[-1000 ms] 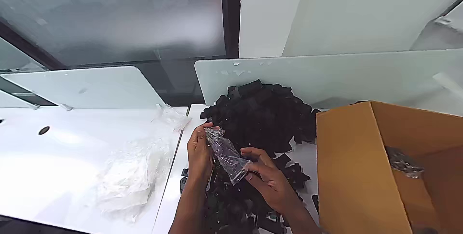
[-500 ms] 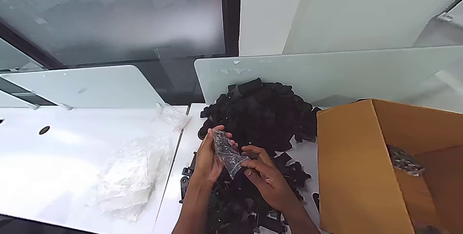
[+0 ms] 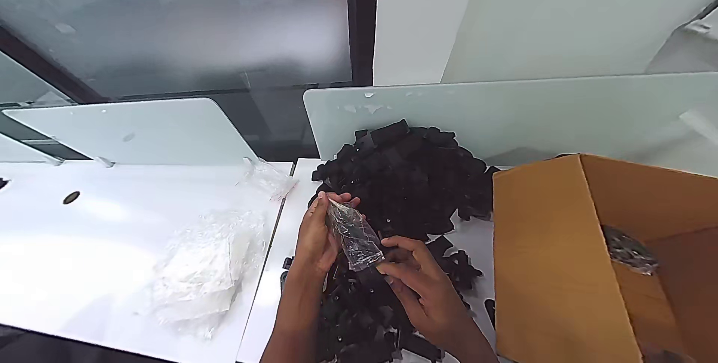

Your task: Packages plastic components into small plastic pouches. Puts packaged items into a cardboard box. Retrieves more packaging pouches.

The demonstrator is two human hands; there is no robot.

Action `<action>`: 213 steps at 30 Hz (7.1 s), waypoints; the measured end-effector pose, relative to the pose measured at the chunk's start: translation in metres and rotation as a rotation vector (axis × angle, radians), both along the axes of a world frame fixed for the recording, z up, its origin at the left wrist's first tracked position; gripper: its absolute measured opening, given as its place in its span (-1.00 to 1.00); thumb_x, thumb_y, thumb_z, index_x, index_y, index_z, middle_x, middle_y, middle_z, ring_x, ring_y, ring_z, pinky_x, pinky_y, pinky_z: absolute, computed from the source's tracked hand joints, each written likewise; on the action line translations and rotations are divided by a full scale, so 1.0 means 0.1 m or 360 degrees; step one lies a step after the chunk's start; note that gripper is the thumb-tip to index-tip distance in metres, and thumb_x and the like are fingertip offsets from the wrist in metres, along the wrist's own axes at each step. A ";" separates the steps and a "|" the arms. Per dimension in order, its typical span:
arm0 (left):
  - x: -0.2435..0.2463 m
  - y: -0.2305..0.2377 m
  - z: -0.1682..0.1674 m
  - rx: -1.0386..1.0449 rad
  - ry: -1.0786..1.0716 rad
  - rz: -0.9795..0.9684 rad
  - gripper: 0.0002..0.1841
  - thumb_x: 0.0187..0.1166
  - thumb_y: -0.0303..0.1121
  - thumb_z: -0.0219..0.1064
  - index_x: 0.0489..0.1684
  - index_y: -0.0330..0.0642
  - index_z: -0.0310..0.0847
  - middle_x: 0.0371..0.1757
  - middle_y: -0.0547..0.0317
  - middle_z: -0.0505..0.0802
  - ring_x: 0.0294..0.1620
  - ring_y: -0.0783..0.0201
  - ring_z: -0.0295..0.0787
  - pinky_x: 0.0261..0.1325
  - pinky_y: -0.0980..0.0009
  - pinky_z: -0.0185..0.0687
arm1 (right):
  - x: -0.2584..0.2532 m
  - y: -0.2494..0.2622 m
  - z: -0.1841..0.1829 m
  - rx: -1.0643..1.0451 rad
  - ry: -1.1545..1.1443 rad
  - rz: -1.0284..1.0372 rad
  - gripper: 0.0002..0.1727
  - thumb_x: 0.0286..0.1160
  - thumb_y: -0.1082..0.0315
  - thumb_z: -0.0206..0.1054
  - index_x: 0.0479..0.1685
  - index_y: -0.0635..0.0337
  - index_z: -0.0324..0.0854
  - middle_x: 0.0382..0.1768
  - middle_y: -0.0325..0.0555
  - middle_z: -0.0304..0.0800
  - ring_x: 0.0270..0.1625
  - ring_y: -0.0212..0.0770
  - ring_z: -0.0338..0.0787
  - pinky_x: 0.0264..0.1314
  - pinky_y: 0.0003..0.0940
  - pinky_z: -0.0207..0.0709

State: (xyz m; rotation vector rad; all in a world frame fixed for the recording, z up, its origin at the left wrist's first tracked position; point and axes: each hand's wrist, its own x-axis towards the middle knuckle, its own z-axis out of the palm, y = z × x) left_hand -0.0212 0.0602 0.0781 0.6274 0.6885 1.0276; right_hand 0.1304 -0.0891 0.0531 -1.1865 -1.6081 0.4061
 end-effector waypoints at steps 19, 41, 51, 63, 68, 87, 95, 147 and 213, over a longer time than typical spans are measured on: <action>0.07 -0.24 -0.25 -0.0042 -0.0414 0.0103 -0.72 0.80 -0.49 -0.05 -0.09 -0.23 0.65 -0.26 0.01 0.91 -0.26 0.21 0.91 -0.10 0.28 0.87 | -0.09 0.11 -0.22 -0.0469 0.1324 0.0359 -0.78 0.74 0.42 0.18 0.22 0.13 0.62 -0.12 -0.14 0.83 -0.23 -0.28 0.86 -0.10 -0.35 0.83; 0.11 -0.22 -0.19 0.0070 -0.0380 0.0222 -0.73 0.90 -0.32 -0.10 0.30 -0.28 0.36 0.05 -0.22 0.83 0.05 -0.10 0.89 0.14 -0.02 0.84 | -0.11 0.07 -0.32 -0.0507 0.1703 0.0580 -0.78 0.78 0.33 0.18 0.23 0.07 0.63 0.08 0.01 0.82 -0.09 -0.18 0.89 0.03 -0.28 0.82; 0.12 -0.17 -0.13 -0.0349 -0.0699 0.0201 -0.42 0.88 0.11 -0.24 0.29 -0.22 0.46 0.09 -0.24 0.83 0.19 -0.28 0.82 0.23 -0.21 0.74 | -0.09 0.01 -0.41 -0.0220 0.0690 0.0307 -0.79 0.72 0.37 0.18 -0.02 0.17 0.75 0.57 -0.06 0.54 0.59 -0.25 0.55 0.52 -0.39 0.57; 0.20 -0.25 -0.20 -0.0476 -0.0278 0.0414 -0.74 0.90 -0.08 -0.10 0.18 -0.04 0.29 -0.38 0.18 0.64 -0.47 0.27 0.69 -0.37 0.34 0.75 | -0.17 0.04 -0.43 -0.0624 0.1512 0.0258 -0.27 0.17 0.28 0.63 0.39 0.22 0.37 0.23 -0.02 0.72 0.17 -0.10 0.84 0.18 -0.10 0.81; 0.30 -0.45 -0.16 -0.0290 0.0050 0.0446 -0.78 0.91 -0.20 -0.06 0.25 -0.12 0.27 -0.26 0.09 0.64 -0.36 0.21 0.72 -0.22 0.25 0.80 | -0.11 0.10 -0.37 -0.0595 0.0808 -0.0113 -0.24 -0.01 0.18 0.76 0.32 0.20 0.59 0.16 -0.16 0.80 0.22 -0.32 0.79 0.23 -0.42 0.74; -0.79 0.07 -0.43 -0.0105 0.0117 0.0791 -0.72 0.88 -0.35 -0.04 0.45 -0.14 0.31 0.03 -0.04 0.79 -0.03 0.05 0.87 0.02 0.10 0.84 | -0.36 0.03 -0.34 -0.0450 -0.0447 -0.0209 -0.50 0.44 0.13 0.34 0.37 0.07 0.76 0.15 -0.16 0.90 0.20 -0.20 0.84 0.32 -0.23 0.68; -1.07 -0.08 -0.54 -0.0132 0.0168 0.0261 -0.68 0.82 -0.46 -0.10 0.43 -0.24 0.36 -0.13 -0.10 0.84 -0.18 0.05 0.89 -0.06 0.10 0.86 | -0.99 0.09 -0.78 -0.0212 -0.1173 -0.0414 -0.72 0.41 0.10 0.43 0.05 -0.16 0.88 0.02 -0.24 0.91 0.05 -0.01 0.80 0.00 -0.05 0.60; -1.58 3.12 -1.11 0.1693 0.2972 0.0329 -0.67 0.72 -0.21 0.28 -0.03 -0.37 0.70 -0.06 -0.36 0.78 0.06 -0.38 0.76 -0.02 -0.24 0.65 | -1.66 3.84 -0.95 -0.1507 -0.0568 -0.0104 -0.54 0.51 0.32 0.29 0.42 0.11 0.66 0.12 0.15 0.83 0.23 0.13 0.80 0.24 0.18 0.61; 3.74 -2.27 0.21 0.3110 0.2151 -0.3304 -0.77 0.63 -0.35 0.31 0.02 -0.36 0.70 0.10 -0.27 0.79 0.19 -0.30 0.72 0.11 -0.31 0.60 | 2.85 -1.81 0.03 -0.2685 -0.0421 -0.0059 -0.52 0.45 0.30 0.50 0.30 0.35 0.60 0.08 0.28 0.75 0.13 0.27 0.75 0.13 0.33 0.56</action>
